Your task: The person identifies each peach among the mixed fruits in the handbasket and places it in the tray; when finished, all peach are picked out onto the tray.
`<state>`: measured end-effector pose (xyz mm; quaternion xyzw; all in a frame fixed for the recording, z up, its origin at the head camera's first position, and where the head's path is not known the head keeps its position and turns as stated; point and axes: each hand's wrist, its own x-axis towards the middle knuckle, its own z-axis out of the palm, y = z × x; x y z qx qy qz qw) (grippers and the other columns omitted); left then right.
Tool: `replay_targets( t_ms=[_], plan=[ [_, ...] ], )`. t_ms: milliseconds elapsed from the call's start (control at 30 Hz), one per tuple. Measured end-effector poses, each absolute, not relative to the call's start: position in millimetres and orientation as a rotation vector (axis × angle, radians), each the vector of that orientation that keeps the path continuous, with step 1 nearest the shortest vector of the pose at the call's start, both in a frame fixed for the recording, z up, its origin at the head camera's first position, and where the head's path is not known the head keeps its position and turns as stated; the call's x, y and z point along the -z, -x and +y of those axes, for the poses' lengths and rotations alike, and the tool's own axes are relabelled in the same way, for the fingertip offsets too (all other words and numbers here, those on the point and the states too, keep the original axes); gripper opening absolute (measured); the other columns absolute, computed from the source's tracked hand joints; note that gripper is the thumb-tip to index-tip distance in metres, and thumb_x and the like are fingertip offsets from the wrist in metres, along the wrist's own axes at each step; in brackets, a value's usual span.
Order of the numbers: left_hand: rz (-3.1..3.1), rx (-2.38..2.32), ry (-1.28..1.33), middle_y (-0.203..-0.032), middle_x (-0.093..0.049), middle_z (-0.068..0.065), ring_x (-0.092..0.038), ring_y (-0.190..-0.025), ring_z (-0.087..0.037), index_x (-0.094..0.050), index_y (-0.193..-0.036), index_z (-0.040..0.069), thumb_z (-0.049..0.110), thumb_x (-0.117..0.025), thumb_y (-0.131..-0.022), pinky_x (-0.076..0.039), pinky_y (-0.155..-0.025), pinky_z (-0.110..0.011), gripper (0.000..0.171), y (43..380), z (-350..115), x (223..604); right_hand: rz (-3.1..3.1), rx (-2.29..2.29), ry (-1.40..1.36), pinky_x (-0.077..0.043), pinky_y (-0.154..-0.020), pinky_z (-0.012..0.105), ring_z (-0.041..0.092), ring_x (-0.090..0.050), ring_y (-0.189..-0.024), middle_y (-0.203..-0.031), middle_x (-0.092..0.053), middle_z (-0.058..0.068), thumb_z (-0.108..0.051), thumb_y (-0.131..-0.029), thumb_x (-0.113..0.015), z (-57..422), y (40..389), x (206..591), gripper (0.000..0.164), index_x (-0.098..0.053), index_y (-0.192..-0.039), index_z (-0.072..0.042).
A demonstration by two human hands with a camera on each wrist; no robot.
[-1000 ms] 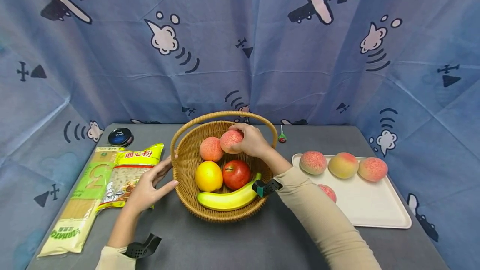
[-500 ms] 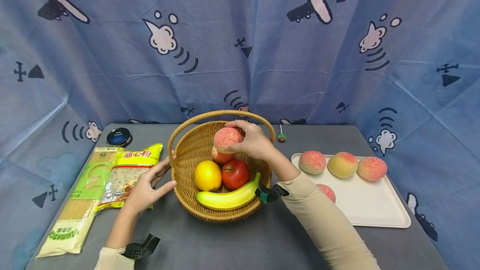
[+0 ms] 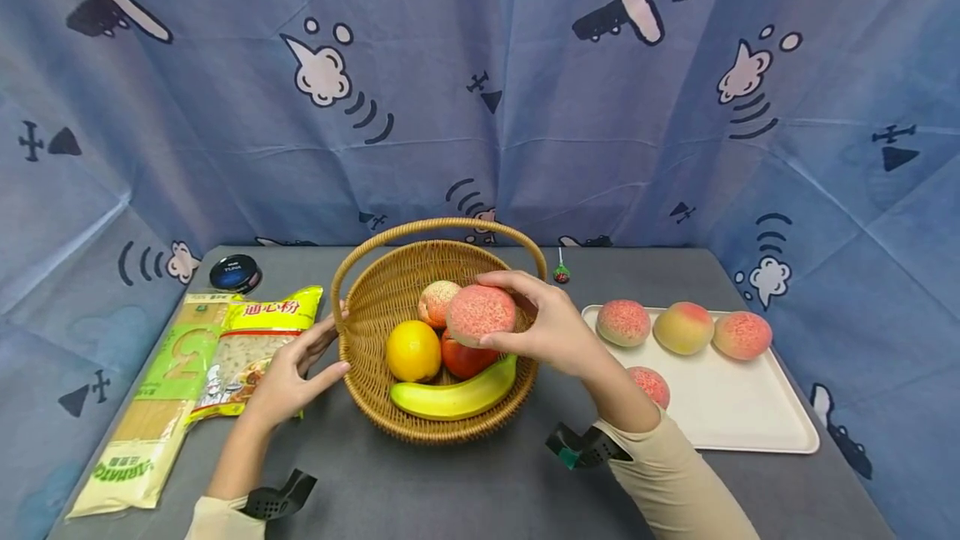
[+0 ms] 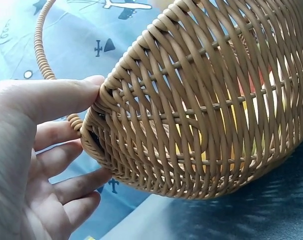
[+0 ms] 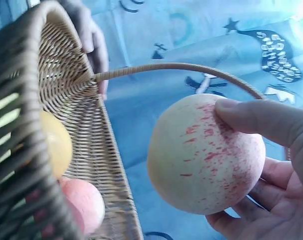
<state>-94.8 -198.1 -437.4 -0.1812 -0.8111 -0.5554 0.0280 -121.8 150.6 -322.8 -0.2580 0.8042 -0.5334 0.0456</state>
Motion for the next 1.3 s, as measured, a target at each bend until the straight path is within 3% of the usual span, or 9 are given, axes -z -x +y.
replay_targets(
  t_ms=[233,367,500,700,867,1100,1300],
  plan=[
    [-2.486,1.721,0.564,-0.146,-0.041,-0.018,-0.04,-0.126,0.009,-0.037,-0.145,0.005,0.005,-0.064,-0.088,-0.035,-0.103,-0.008,0.063,95,-198,438,2.548,1.679,0.681,-0.038,-0.105,0.012,0.006,-0.049,-0.123,-0.134,-0.053,0.009,-0.01,-0.075,-0.08,197,93,327,0.064,-0.054,-0.133,-0.008],
    [-2.475,1.721,0.566,-0.144,-0.042,-0.022,-0.04,-0.125,0.009,-0.038,-0.144,0.003,0.003,-0.065,-0.087,-0.035,-0.103,-0.007,0.063,95,-197,438,2.67,1.652,0.582,-0.035,-0.103,0.006,0.0,-0.047,-0.122,-0.133,-0.054,0.008,-0.005,-0.075,-0.079,228,83,334,0.064,-0.054,-0.133,-0.01],
    [-2.466,1.726,0.567,-0.143,-0.042,-0.024,-0.04,-0.125,0.01,-0.038,-0.143,0.0,0.002,-0.065,-0.086,-0.035,-0.103,-0.007,0.063,94,-197,437,2.812,1.585,0.441,-0.033,-0.101,0.002,-0.004,-0.043,-0.124,-0.132,-0.055,-0.001,-0.004,-0.075,-0.079,259,74,342,0.064,-0.054,-0.133,-0.009],
    [-2.485,1.723,0.553,-0.144,-0.041,-0.023,-0.04,-0.125,0.011,-0.036,-0.144,0.0,0.003,-0.065,-0.087,-0.034,-0.102,-0.006,0.064,94,-197,437,2.925,1.581,0.201,-0.034,-0.097,0.001,-0.004,-0.042,-0.121,-0.132,-0.052,-0.006,-0.001,-0.076,-0.077,304,62,360,0.064,-0.051,-0.135,-0.005],
    [-2.489,1.732,0.549,-0.145,-0.04,-0.023,-0.039,-0.125,0.011,-0.035,-0.145,0.001,0.003,-0.065,-0.088,-0.034,-0.102,-0.006,0.064,93,-198,437,2.989,1.545,-0.063,-0.031,-0.096,-0.003,-0.01,-0.04,-0.118,-0.131,-0.048,-0.017,-0.007,-0.079,-0.076,336,53,382,0.064,-0.05,-0.137,-0.008],
    [-2.487,1.736,0.556,-0.146,-0.04,-0.021,-0.039,-0.126,0.01,-0.036,-0.145,0.004,0.003,-0.064,-0.088,-0.034,-0.103,-0.006,0.064,93,-198,437,2.984,1.562,-0.322,-0.034,-0.091,-0.004,-0.012,-0.038,-0.116,-0.131,-0.049,-0.018,-0.011,-0.08,-0.077,368,48,412,0.066,-0.048,-0.139,-0.01],
    [-2.482,1.741,0.555,-0.146,-0.039,-0.022,-0.039,-0.126,0.011,-0.036,-0.145,0.002,0.003,-0.064,-0.088,-0.034,-0.102,-0.006,0.064,93,-198,438,2.9,1.447,-0.501,-0.029,-0.091,-0.007,-0.013,-0.034,-0.116,-0.13,-0.045,-0.025,-0.028,-0.082,-0.075,385,44,432,0.071,-0.043,-0.143,-0.013]
  ],
)
